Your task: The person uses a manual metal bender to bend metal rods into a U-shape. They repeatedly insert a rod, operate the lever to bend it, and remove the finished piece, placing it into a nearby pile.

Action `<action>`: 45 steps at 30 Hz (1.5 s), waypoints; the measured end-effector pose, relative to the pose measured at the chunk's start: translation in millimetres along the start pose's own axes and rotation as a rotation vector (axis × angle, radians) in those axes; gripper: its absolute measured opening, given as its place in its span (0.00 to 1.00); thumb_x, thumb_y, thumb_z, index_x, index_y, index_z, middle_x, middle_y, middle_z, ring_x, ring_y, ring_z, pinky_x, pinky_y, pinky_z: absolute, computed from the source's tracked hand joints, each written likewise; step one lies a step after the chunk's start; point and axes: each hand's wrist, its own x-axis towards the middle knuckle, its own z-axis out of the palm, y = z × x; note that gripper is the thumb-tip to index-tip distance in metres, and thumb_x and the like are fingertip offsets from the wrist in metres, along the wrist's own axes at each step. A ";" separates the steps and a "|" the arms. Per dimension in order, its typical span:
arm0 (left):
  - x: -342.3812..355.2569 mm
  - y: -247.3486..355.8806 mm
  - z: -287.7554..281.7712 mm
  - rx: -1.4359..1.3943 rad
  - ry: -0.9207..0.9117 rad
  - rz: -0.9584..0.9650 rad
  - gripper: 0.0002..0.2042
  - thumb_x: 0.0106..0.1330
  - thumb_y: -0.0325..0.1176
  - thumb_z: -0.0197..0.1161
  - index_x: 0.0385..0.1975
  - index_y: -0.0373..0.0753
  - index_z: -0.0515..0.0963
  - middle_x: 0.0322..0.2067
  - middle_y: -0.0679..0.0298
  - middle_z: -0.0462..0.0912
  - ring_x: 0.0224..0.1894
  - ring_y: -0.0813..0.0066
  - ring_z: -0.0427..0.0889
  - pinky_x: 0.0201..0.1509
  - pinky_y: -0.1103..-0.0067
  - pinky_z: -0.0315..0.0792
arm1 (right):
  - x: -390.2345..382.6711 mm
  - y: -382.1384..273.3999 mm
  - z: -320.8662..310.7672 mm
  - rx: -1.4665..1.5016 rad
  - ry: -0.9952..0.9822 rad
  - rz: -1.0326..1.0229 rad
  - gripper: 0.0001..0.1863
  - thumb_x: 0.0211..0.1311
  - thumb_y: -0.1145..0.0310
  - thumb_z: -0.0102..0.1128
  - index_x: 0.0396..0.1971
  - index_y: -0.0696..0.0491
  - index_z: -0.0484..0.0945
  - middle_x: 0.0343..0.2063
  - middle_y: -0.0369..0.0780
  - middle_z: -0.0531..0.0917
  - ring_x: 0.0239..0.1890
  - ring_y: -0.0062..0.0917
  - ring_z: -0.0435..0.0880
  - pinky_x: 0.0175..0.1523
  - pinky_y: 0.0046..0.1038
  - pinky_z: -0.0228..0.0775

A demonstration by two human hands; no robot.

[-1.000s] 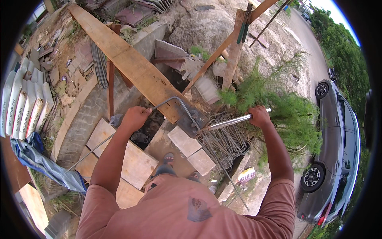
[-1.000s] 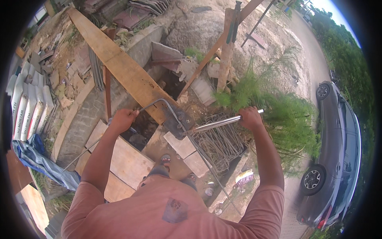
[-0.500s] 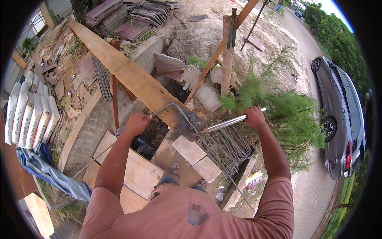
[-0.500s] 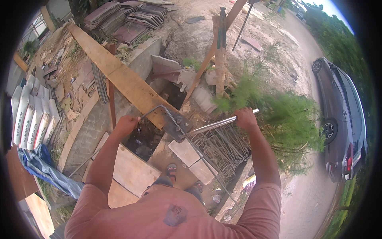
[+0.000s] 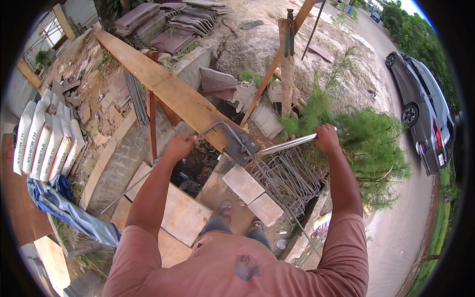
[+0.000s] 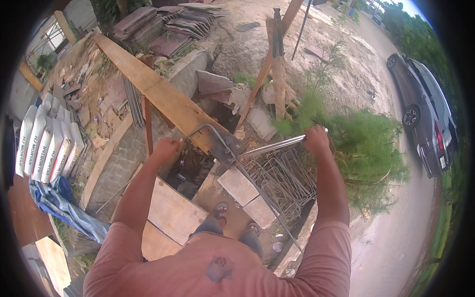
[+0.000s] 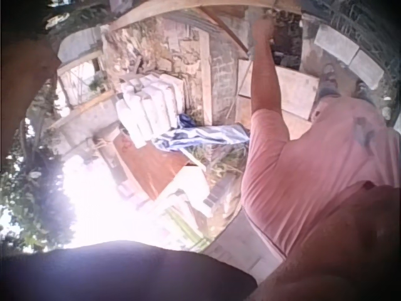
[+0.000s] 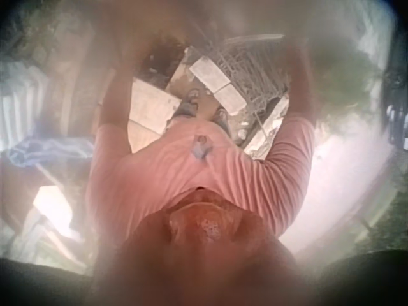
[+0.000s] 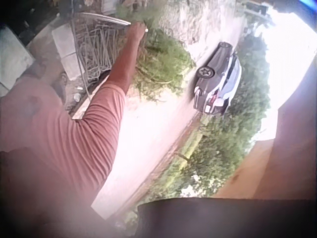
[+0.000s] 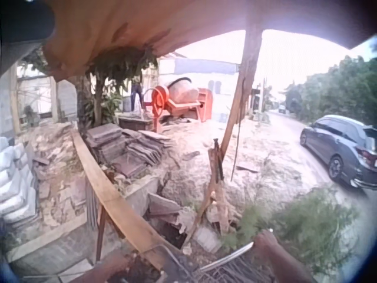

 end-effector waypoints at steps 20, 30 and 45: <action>11.4 -7.2 -10.3 0.054 -0.112 -0.050 0.27 0.65 0.55 0.53 0.22 0.32 0.80 0.24 0.48 0.80 0.31 0.52 0.81 0.38 0.65 0.71 | 24.7 10.3 -7.2 0.101 0.019 -0.080 0.06 0.44 0.67 0.66 0.21 0.50 0.76 0.26 0.41 0.77 0.41 0.38 0.75 0.50 0.41 0.63; -1.0 9.8 -17.4 -0.075 -0.095 -0.051 0.25 0.65 0.54 0.54 0.27 0.34 0.82 0.24 0.51 0.81 0.31 0.55 0.81 0.39 0.67 0.72 | 12.8 20.1 1.6 0.142 0.016 -0.066 0.05 0.42 0.69 0.65 0.22 0.49 0.79 0.26 0.40 0.78 0.40 0.38 0.76 0.48 0.40 0.62; -6.3 17.8 -19.8 -0.039 -0.034 -0.075 0.23 0.65 0.52 0.56 0.24 0.36 0.82 0.20 0.53 0.80 0.28 0.54 0.81 0.35 0.66 0.72 | 18.9 12.7 -0.2 0.089 -0.079 -0.101 0.07 0.41 0.70 0.64 0.25 0.48 0.78 0.26 0.40 0.77 0.41 0.36 0.75 0.50 0.41 0.62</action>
